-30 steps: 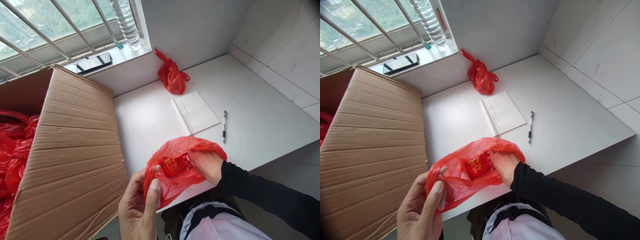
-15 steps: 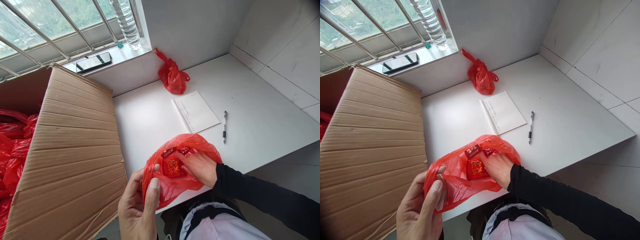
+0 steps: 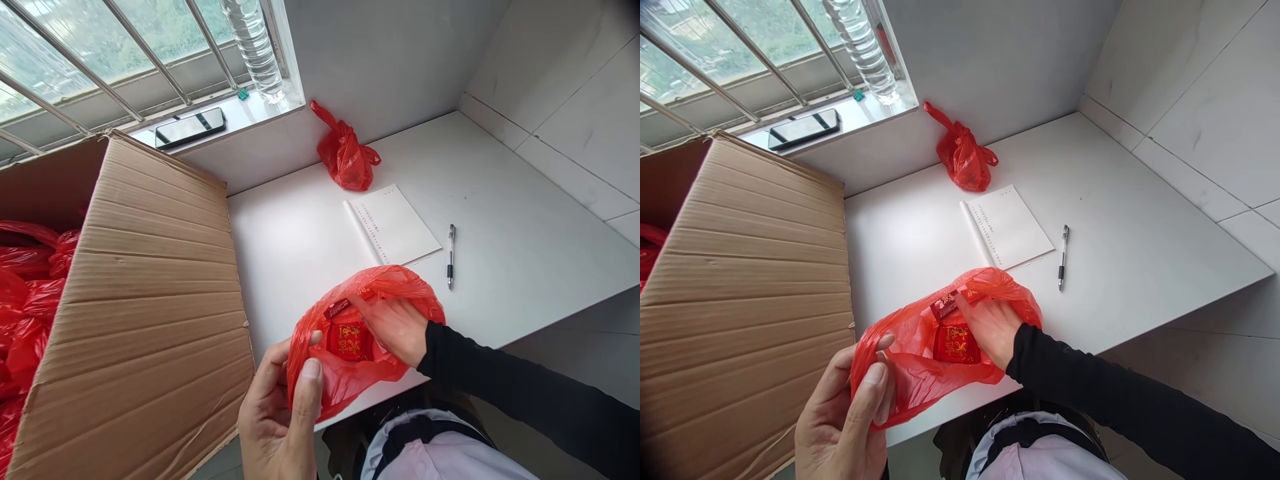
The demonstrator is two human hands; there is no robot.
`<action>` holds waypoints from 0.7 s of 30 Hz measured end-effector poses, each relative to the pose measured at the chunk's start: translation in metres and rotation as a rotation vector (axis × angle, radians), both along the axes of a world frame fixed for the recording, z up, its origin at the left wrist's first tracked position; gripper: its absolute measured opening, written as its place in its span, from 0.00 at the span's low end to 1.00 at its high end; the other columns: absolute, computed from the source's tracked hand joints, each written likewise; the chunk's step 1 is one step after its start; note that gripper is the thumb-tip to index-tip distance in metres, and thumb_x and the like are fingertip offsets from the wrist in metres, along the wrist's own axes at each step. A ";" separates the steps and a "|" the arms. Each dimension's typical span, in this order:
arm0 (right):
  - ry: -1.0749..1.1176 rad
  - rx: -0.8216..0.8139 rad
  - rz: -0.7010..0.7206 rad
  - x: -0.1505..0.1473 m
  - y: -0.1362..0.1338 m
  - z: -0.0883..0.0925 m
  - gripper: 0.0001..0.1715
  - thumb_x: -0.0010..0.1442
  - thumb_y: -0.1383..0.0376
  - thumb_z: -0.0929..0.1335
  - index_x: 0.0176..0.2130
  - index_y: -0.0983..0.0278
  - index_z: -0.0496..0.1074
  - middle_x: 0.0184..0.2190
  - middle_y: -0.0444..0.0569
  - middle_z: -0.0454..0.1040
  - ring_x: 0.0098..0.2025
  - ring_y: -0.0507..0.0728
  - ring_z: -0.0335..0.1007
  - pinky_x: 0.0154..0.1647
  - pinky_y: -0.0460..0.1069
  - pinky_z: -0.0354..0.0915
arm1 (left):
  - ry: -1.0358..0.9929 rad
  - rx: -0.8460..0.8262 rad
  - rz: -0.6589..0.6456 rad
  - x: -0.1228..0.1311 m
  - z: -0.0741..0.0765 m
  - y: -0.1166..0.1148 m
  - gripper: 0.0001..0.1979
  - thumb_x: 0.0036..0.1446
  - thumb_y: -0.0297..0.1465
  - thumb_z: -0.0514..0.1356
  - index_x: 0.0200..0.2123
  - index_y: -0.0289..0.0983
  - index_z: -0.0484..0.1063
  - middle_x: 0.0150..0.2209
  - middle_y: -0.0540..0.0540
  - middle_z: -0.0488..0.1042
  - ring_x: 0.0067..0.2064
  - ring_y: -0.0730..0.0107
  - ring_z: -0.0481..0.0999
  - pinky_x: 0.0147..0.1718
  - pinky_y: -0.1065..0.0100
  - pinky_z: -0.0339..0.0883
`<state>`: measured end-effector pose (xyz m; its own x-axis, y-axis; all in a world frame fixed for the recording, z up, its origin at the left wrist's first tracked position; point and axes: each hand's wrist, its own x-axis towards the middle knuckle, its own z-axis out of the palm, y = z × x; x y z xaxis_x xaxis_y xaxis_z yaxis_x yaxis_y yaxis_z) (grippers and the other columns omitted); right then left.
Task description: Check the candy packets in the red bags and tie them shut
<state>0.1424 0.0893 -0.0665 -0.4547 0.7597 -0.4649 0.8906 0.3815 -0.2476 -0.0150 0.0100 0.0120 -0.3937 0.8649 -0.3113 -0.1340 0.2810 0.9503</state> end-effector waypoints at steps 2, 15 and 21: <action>0.040 0.009 0.008 -0.002 0.002 -0.002 0.33 0.66 0.72 0.66 0.68 0.64 0.61 0.43 0.55 0.82 0.46 0.67 0.81 0.40 0.55 0.66 | -0.003 -0.006 0.007 0.000 0.000 -0.001 0.14 0.54 0.45 0.74 0.33 0.43 0.80 0.22 0.55 0.56 0.27 0.74 0.52 0.27 0.78 0.60; 0.031 -0.004 -0.007 0.012 -0.008 -0.001 0.14 0.69 0.73 0.63 0.52 0.66 0.72 0.34 0.52 0.81 0.35 0.62 0.80 0.28 0.52 0.53 | 0.034 0.051 -0.106 -0.015 -0.008 -0.001 0.09 0.61 0.42 0.70 0.38 0.44 0.81 0.22 0.55 0.58 0.25 0.75 0.55 0.26 0.79 0.62; 0.038 -0.047 0.105 0.001 -0.020 -0.007 0.27 0.68 0.64 0.69 0.64 0.64 0.69 0.34 0.53 0.83 0.37 0.68 0.82 0.31 0.54 0.61 | 0.047 0.084 -0.122 -0.016 -0.009 -0.001 0.07 0.62 0.40 0.70 0.37 0.43 0.81 0.21 0.54 0.60 0.24 0.75 0.57 0.25 0.78 0.62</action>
<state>0.1434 0.0693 -0.0734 -0.5486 0.6847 -0.4798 0.8360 0.4596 -0.2999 -0.0312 0.0094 0.0027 -0.2962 0.9296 -0.2192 -0.0581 0.2115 0.9756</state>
